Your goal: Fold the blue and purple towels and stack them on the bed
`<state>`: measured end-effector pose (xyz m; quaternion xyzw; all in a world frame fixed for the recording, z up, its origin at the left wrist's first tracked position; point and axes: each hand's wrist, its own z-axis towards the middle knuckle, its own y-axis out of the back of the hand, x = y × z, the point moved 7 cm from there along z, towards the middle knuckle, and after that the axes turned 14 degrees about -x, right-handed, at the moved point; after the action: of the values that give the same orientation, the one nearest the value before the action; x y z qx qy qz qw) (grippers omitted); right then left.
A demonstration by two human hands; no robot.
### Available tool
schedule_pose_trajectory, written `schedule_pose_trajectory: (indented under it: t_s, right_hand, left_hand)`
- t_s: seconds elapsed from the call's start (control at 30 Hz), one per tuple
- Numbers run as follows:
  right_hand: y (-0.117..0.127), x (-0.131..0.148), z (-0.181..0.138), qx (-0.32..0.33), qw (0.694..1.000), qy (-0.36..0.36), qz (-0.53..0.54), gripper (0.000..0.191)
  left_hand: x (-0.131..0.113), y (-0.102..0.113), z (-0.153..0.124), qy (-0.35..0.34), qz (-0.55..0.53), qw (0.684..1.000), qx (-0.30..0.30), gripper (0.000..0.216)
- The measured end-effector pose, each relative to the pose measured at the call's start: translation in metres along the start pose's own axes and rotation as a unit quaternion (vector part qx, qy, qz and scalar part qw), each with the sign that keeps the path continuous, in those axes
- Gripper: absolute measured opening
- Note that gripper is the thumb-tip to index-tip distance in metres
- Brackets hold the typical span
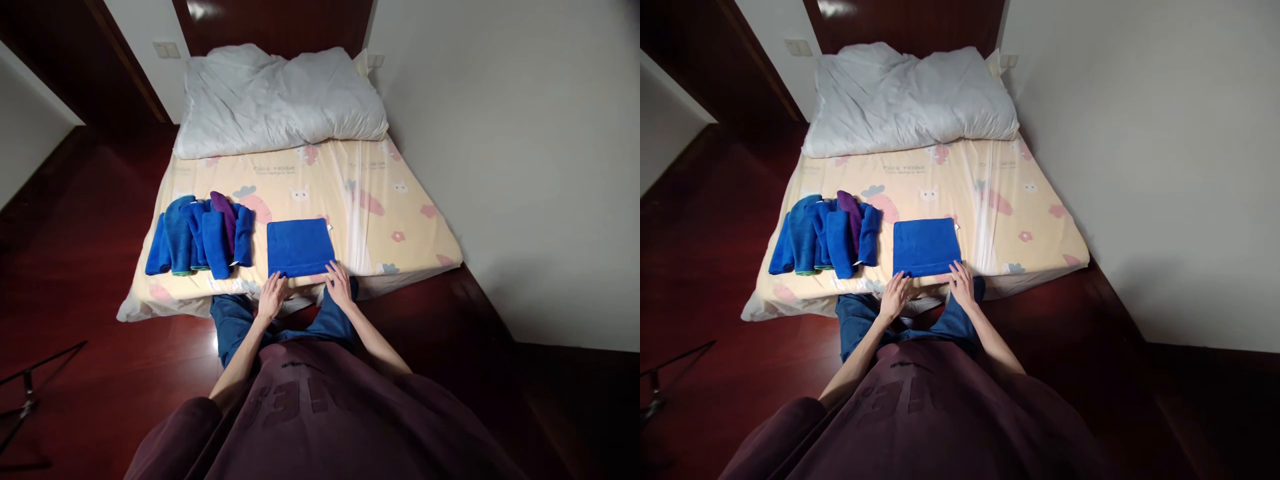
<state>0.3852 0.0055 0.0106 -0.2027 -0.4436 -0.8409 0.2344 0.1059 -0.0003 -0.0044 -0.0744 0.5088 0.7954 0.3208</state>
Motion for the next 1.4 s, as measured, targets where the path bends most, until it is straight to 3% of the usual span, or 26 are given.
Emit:
schedule_pose_trajectory:
  t_s: [0.13, 0.3, 0.53, 0.83, 0.97, 1.1, 1.2, 1.33, 1.4]
  right_hand:
    - [-0.025, 0.017, -0.005, 0.110, 0.989, 0.065, -0.072, 0.052]
    - [-0.049, -0.006, -0.002, 0.194, 0.966, 0.057, -0.164, 0.060]
    - [-0.057, -0.019, 0.011, 0.210, 0.954, 0.060, -0.204, 0.066]
    - [-0.064, -0.017, 0.048, 0.248, 0.942, 0.039, -0.221, 0.058]
    - [-0.052, -0.018, 0.034, 0.248, 0.950, 0.039, -0.188, 0.055]
    - [-0.034, -0.028, 0.010, 0.216, 0.972, 0.027, -0.085, 0.054]
    - [-0.025, -0.048, 0.011, 0.144, 0.988, -0.053, 0.022, 0.052]
    - [-0.030, -0.077, 0.022, 0.089, 0.966, -0.189, 0.149, 0.032]
    - [-0.034, -0.084, 0.025, 0.080, 0.953, -0.230, 0.177, 0.036]
  left_hand:
    - [-0.006, -0.018, 0.010, -0.029, 0.046, 0.997, 0.058, 0.055]
    - [0.016, -0.026, 0.020, 0.012, 0.101, 0.991, 0.087, 0.057]
    - [0.016, -0.029, 0.027, 0.041, 0.143, 0.982, 0.112, 0.058]
    - [0.020, -0.028, 0.072, 0.014, 0.176, 0.968, 0.178, 0.059]
    - [0.025, -0.019, 0.057, 0.005, 0.164, 0.970, 0.182, 0.055]
    - [0.033, -0.012, 0.018, 0.021, 0.092, 0.985, 0.147, 0.057]
    - [0.049, -0.004, 0.004, 0.079, 0.009, 0.994, 0.076, 0.060]
    - [0.072, 0.001, 0.007, 0.149, -0.094, 0.984, 0.004, 0.046]
    - [0.080, 0.001, 0.011, 0.177, -0.108, 0.978, -0.012, 0.036]
